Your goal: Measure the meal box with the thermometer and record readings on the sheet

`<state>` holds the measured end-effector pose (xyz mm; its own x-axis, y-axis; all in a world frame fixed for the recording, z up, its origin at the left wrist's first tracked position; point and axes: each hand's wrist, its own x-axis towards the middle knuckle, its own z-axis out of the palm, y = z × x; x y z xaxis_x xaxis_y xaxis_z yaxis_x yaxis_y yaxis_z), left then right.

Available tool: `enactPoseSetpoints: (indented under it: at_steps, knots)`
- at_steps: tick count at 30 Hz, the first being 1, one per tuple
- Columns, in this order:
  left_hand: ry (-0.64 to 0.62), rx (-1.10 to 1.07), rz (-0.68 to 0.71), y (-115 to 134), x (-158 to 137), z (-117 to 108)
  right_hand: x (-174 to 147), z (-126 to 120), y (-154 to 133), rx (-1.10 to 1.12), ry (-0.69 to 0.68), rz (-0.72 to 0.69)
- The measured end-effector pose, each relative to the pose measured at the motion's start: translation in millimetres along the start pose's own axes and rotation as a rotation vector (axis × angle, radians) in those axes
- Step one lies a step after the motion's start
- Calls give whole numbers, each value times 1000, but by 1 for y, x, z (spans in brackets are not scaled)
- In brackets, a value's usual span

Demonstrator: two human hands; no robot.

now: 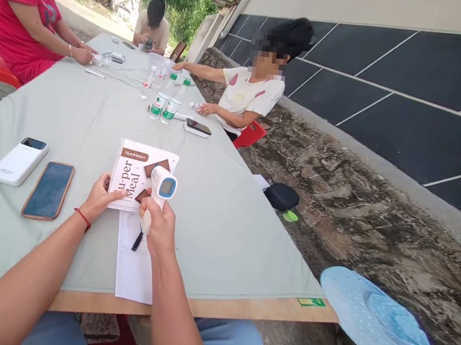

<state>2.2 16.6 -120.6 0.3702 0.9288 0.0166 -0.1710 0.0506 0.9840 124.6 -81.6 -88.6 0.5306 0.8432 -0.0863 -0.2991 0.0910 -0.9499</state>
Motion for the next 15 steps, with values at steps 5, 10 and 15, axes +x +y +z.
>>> enactPoseSetpoints:
  at_steps: [5, 10, 15]
  knots:
    - [-5, 4, 6, -1, 1, 0, 1, -1, 4, -36, 18, -25]
    - [-16, 20, 33, -4, 4, 0, -4, -3, -1, -41, -6, -9]
    - [42, 66, 93, -9, 8, -4, -15, -10, -10, -41, -49, -55]
